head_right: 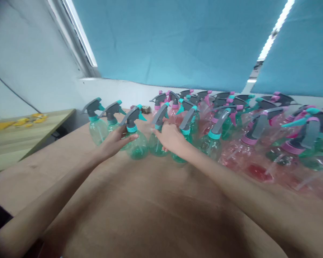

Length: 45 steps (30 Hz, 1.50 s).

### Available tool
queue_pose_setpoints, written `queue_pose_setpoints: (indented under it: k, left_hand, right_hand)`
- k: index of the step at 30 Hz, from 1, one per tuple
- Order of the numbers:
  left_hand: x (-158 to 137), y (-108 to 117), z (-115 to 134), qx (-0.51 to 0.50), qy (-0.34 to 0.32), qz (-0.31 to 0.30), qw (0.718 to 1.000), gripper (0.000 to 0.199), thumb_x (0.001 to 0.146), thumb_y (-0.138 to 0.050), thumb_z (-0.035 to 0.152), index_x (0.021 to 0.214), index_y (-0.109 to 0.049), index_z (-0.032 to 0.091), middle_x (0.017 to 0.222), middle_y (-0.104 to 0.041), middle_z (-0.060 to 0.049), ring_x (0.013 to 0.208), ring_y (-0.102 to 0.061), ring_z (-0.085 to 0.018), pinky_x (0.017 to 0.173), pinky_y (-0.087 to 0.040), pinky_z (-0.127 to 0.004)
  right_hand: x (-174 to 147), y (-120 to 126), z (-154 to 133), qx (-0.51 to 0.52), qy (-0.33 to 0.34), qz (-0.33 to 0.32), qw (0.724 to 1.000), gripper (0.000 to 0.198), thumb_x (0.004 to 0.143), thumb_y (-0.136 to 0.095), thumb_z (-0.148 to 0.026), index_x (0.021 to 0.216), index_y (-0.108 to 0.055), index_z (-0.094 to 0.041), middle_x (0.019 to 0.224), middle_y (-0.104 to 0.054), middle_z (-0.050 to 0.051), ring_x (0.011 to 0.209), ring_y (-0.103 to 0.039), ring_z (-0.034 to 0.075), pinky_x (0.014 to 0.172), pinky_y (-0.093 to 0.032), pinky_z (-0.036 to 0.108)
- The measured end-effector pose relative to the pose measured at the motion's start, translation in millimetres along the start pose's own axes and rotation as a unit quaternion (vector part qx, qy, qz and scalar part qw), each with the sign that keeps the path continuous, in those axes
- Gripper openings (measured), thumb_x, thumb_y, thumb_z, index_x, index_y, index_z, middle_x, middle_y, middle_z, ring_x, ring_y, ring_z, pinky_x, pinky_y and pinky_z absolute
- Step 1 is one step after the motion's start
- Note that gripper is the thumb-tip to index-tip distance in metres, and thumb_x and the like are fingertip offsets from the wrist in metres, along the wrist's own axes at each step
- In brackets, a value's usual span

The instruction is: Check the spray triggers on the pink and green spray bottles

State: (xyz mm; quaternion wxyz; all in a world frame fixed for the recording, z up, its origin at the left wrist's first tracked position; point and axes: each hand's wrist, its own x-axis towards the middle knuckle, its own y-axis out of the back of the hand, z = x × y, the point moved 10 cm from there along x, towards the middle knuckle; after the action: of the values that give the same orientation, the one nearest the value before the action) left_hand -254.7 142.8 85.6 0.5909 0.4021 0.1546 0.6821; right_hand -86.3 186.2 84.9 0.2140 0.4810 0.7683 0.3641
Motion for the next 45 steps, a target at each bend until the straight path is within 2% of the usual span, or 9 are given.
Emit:
queue_pose_setpoints:
  k: [4,14,21,27,34,38,42,45]
  left_hand:
    - [4.4,-1.3,-6.0,0.001,0.008,0.007,1.0,0.05,0.085,-0.059,0.05,0.124,-0.052,0.019,0.107,-0.065,-0.008,0.099,-0.062,-0.028,0.086,-0.05,-0.042]
    - [9.1,0.2,3.9,0.043,0.023,0.025,0.998,0.049,0.088,-0.055,0.046,0.13,-0.048,0.021,0.098,-0.065,-0.006,0.095,-0.062,-0.031,0.082,-0.047,-0.042]
    - [11.1,0.2,3.5,0.074,0.032,0.043,0.996,0.058,0.09,-0.052,0.043,0.141,-0.037,0.02,0.091,-0.065,-0.006,0.09,-0.063,-0.03,0.081,-0.047,-0.044]
    - [10.0,-1.0,2.8,0.079,0.03,0.053,0.995,0.054,0.091,-0.049,0.044,0.138,-0.04,0.02,0.11,-0.066,-0.01,0.102,-0.063,-0.033,0.086,-0.047,-0.048]
    - [5.5,0.6,5.2,0.063,0.017,0.086,0.994,0.045,0.09,-0.052,0.044,0.127,-0.046,0.018,0.125,-0.062,-0.014,0.115,-0.059,-0.035,0.092,-0.048,-0.049]
    - [-4.3,7.6,8.0,0.044,0.002,0.112,0.993,0.044,0.09,-0.055,0.047,0.124,-0.046,0.019,0.133,-0.058,-0.015,0.128,-0.052,-0.032,0.1,-0.045,-0.048]
    - [-21.5,17.4,4.4,0.034,-0.003,0.138,0.99,0.051,0.091,-0.055,0.045,0.132,-0.04,0.019,0.14,-0.052,-0.016,0.132,-0.047,-0.03,0.107,-0.04,-0.049]
    - [-37.5,21.2,2.2,0.022,0.0,0.143,0.989,0.048,0.092,-0.053,0.044,0.131,-0.041,0.019,0.14,-0.051,-0.016,0.132,-0.047,-0.029,0.108,-0.039,-0.048]
  right_hand:
    - [1.1,-0.8,0.4,-0.01,-0.004,-0.012,1.0,0.063,0.096,-0.047,-0.041,0.141,-0.032,0.001,0.046,-0.058,0.001,0.04,-0.062,0.02,0.04,-0.049,0.026]
    - [0.6,-1.8,-1.0,-0.01,-0.001,-0.033,0.999,0.061,0.094,-0.047,-0.04,0.14,-0.034,-0.003,0.044,-0.053,-0.003,0.039,-0.062,0.02,0.038,-0.051,0.027]
    - [-0.9,-2.3,-0.5,-0.018,0.011,-0.04,0.999,0.057,0.094,-0.048,-0.042,0.134,-0.041,-0.001,0.046,-0.056,0.0,0.042,-0.063,0.02,0.04,-0.051,0.027]
    - [-9.0,-4.8,-2.4,-0.025,0.028,-0.049,0.998,0.056,0.093,-0.047,-0.044,0.133,-0.042,-0.005,0.054,-0.062,0.003,0.043,-0.063,0.019,0.037,-0.049,0.026]
    - [-29.3,-3.7,-13.3,-0.065,0.055,-0.049,0.995,0.051,0.093,-0.048,-0.045,0.125,-0.05,-0.006,0.053,-0.061,0.003,0.045,-0.062,0.02,0.04,-0.043,0.026]
    - [-43.4,-1.9,-19.1,-0.079,0.075,-0.045,0.993,0.043,0.093,-0.047,-0.044,0.122,-0.052,-0.012,0.066,-0.067,0.004,0.05,-0.063,0.019,0.047,-0.044,0.028]
    - [-61.4,-2.7,-25.0,-0.09,0.107,-0.039,0.989,0.04,0.094,-0.046,-0.044,0.121,-0.052,-0.015,0.077,-0.069,0.005,0.062,-0.067,0.021,0.057,-0.047,0.031]
    - [-77.5,-2.5,-28.0,-0.116,0.133,-0.016,0.984,0.04,0.094,-0.044,-0.048,0.118,-0.053,-0.017,0.086,-0.07,0.008,0.076,-0.068,0.027,0.06,-0.047,0.034]
